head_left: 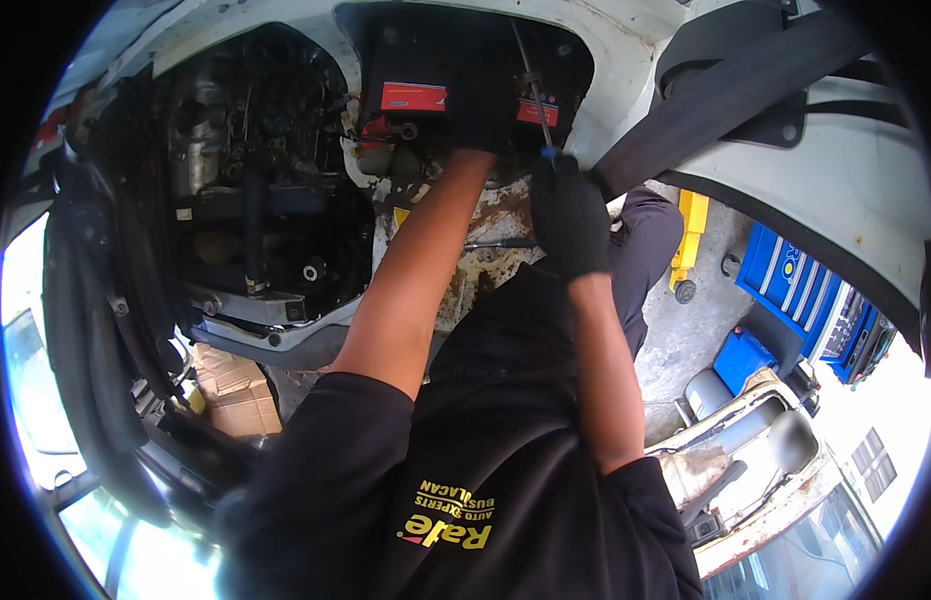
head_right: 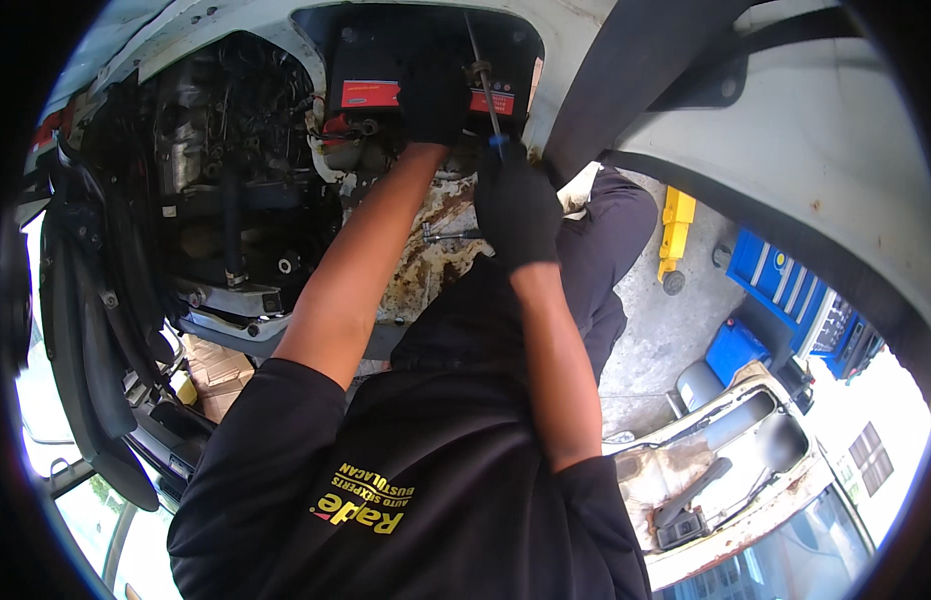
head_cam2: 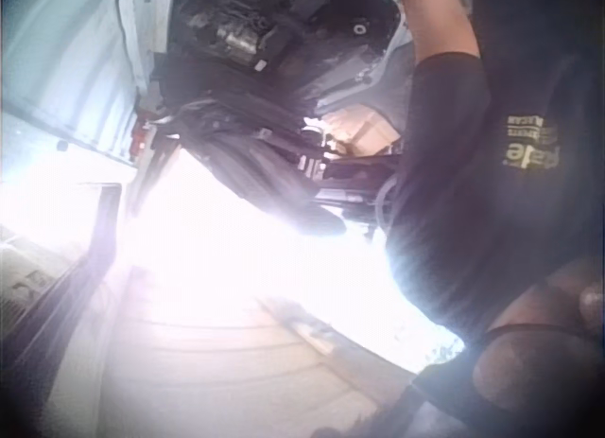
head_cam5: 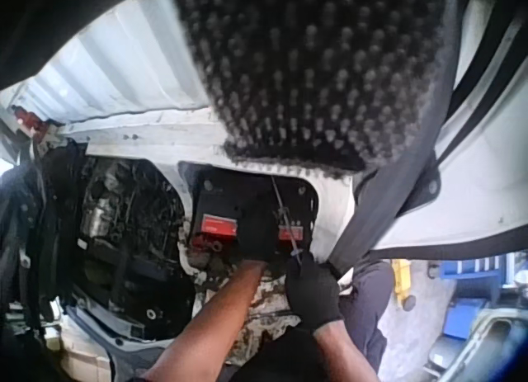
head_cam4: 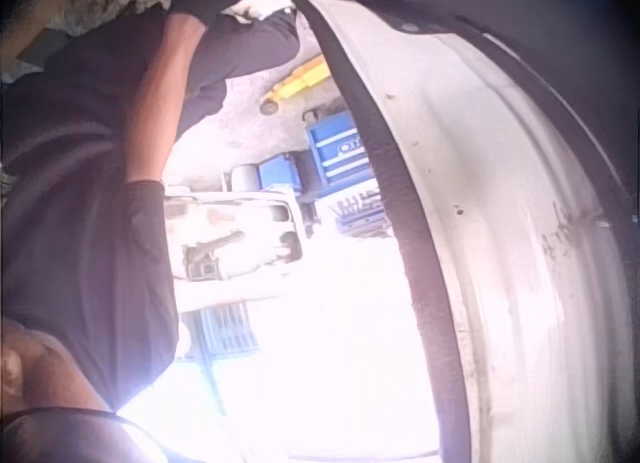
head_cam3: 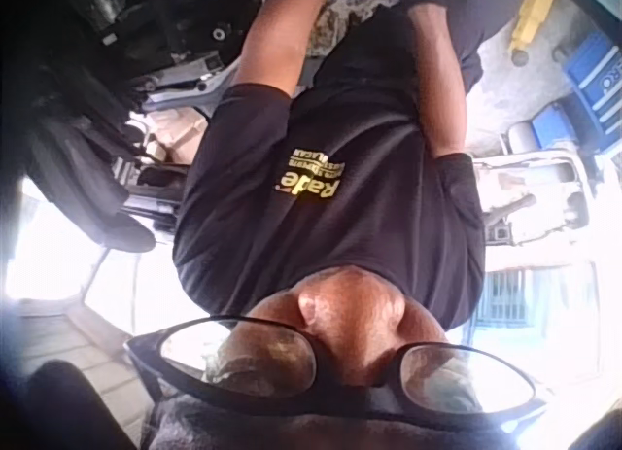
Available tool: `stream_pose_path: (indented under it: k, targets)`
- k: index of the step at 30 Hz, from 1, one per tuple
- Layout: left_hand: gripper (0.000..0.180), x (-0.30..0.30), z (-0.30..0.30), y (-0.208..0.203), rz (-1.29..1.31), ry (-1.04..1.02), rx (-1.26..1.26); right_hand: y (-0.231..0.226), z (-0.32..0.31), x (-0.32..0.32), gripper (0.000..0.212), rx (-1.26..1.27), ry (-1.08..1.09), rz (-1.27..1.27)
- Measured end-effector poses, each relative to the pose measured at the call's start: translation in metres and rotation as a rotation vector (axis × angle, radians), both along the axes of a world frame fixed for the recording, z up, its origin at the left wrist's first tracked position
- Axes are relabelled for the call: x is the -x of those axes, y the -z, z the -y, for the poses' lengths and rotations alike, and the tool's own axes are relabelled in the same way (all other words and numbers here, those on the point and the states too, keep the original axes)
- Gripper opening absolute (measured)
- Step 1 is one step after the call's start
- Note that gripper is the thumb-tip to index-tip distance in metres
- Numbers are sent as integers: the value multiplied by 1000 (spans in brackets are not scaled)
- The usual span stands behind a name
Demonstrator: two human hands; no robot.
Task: The person selects a socket wrench from a tool chest and uses it to tighten bolts on a car battery located under the hood. The person then uses a screwdriver to adjust the battery terminals.
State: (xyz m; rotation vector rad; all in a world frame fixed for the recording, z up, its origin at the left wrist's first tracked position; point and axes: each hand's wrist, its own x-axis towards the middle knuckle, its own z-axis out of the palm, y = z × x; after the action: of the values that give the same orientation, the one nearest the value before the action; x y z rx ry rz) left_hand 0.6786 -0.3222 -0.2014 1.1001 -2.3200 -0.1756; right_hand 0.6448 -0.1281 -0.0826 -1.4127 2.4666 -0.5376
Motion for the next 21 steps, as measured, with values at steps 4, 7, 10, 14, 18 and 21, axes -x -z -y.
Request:
stream_pose_path:
  k: [4, 7, 10, 14, 18, 21]
  targets:
    - [40, -3, -8, -19, -92, 118, 113, -47, -60, -22, 30, -202, 268, 206]
    - [40, -3, -8, -11, -57, 109, -10, -50, -73, -25, 30, -173, 251, 144]
    - [42, 2, -3, -10, -74, 98, -22, -42, -22, 5, 30, -144, 207, 84]
    - [41, -5, 5, -12, -8, 159, 187, -31, 3, 14, 29, -13, 187, 123]
    - [40, -6, -11, -34, -93, 195, 106, -57, -43, -2, 30, -244, 312, 230]
    - [43, -8, -7, -13, -128, 139, 120, -51, -61, -10, 29, -205, 270, 165]
